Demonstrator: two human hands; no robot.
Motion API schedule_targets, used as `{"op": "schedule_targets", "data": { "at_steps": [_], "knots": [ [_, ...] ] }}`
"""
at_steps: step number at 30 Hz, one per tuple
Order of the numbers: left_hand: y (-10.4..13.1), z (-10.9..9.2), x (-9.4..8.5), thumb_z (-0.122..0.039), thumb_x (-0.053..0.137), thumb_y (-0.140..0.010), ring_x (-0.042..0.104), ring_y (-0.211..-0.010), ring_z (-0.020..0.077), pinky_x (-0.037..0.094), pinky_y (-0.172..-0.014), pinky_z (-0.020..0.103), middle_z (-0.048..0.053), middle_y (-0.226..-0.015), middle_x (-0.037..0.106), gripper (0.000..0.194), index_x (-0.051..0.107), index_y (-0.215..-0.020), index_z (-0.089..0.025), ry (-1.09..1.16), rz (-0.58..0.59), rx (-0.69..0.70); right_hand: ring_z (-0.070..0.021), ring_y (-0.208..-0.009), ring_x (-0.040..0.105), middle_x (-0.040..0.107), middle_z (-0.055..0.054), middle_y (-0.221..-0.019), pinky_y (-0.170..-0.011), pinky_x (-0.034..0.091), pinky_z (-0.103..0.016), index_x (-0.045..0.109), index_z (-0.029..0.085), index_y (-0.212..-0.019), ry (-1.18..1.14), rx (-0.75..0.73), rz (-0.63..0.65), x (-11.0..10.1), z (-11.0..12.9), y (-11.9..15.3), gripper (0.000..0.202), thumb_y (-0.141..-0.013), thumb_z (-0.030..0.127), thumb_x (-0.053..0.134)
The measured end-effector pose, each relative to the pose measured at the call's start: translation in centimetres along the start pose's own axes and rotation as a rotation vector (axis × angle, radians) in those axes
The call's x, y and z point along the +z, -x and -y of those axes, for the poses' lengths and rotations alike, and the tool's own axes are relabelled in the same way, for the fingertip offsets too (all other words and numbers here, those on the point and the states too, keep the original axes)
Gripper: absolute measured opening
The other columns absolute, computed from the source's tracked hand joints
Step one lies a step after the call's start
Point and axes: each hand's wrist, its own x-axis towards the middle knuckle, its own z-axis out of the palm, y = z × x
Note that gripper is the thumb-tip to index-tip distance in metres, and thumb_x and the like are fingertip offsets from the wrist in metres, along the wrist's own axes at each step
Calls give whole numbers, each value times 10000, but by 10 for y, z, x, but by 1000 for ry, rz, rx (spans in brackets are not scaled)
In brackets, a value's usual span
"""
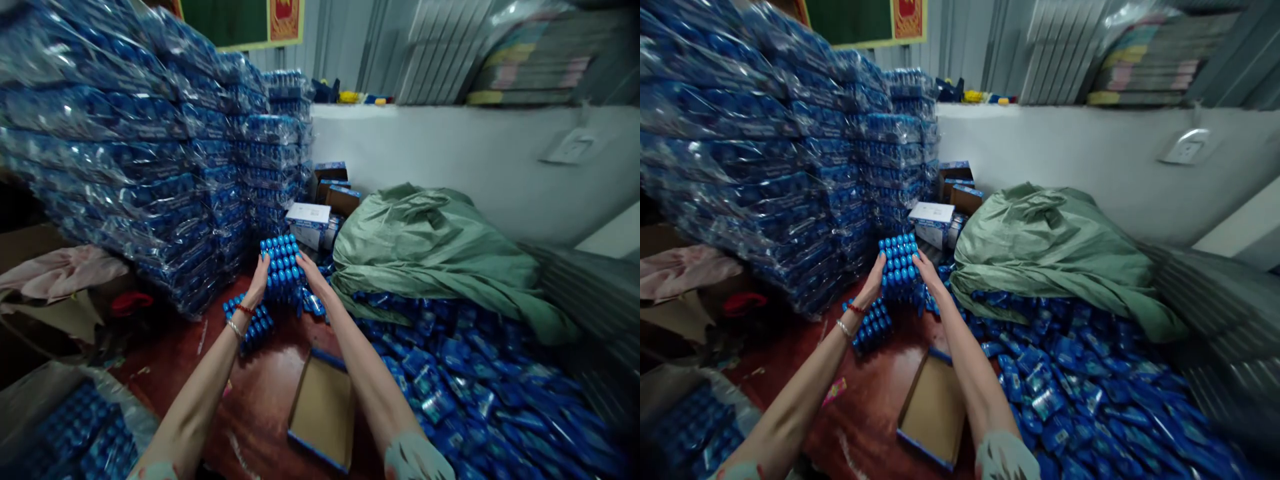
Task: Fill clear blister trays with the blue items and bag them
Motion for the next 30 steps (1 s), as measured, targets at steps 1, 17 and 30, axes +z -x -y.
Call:
{"op": "schedule_targets", "data": {
  "at_steps": [1, 17, 30],
  "knots": [
    [18, 0, 5, -504, 229, -933, 206, -1379, 164, 191, -1127, 333, 52, -1511, 212, 577, 195, -1432, -217, 67, 19, 20, -173, -1246, 428, 498, -23, -1341, -1056, 315, -367, 461, 214, -1309, 2, -41, -53, -6, -4, 25, 565, -819, 484, 539],
    [229, 94, 38, -548, 386, -871, 172, -1388, 214, 108, -1153, 419, 50, -1477, 300, 611, 328, -1392, -234, 23, 487, -334, -239, -1399, 35, 235, -62, -1495, -1110, 21, -548, 238, 214, -1436, 642, 250, -517, -20, -107, 312, 616, -903, 507, 332],
    [172, 88, 66, -520, 402, -860, 219, -1376, 231, 76, -1140, 444, 83, -1401, 428, 532, 492, -1274, -198, -231, 678, -198, -216, -1276, 375, 474, -79, -1324, -1073, 274, -431, 439, 212, -1283, 510, 167, -482, -66, -109, 260, 467, -883, 452, 407]
  ]
}}
